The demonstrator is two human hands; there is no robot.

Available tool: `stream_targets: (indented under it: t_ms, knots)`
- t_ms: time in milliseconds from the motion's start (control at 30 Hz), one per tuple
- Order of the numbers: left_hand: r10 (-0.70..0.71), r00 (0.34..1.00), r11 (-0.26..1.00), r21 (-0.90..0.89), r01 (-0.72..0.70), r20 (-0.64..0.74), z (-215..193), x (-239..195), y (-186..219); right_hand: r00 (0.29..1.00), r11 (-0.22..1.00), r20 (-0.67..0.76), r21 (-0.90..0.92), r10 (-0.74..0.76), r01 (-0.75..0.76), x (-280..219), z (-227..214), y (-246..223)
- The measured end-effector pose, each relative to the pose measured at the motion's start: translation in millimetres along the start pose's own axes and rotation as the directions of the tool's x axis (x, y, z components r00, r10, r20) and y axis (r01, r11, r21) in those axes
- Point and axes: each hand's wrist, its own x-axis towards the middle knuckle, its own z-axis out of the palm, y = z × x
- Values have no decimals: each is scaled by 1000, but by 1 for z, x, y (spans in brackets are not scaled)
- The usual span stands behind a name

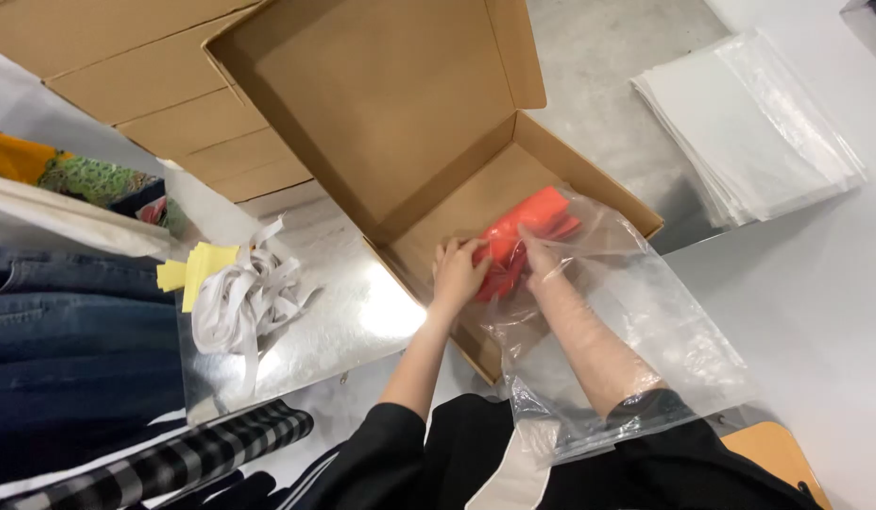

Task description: The person unpacks a red garment from a plastic bag and hangs it on a metal hanger on a clothing rack. They then handle and stack several clear plastic bags and cardboard boxes on a metal table. Finally, they take a black garment from the rack and fold it neatly on the table.

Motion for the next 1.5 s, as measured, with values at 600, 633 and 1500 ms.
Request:
stream_targets:
  t_ms: [600,633,1500]
  knots:
    - [131,991,962,-240,-132,-17,-37,-15,16,989,987,-38,73,-139,142,76,-3,18]
    - [132,991,962,-240,-133,-22,-37,-11,13,989,987,-35,72,-143,145,82,-3,17]
    - [-159,858,873,-475,-108,-488,-117,25,47,753,971,613,175,-237,163,13,-19,-134]
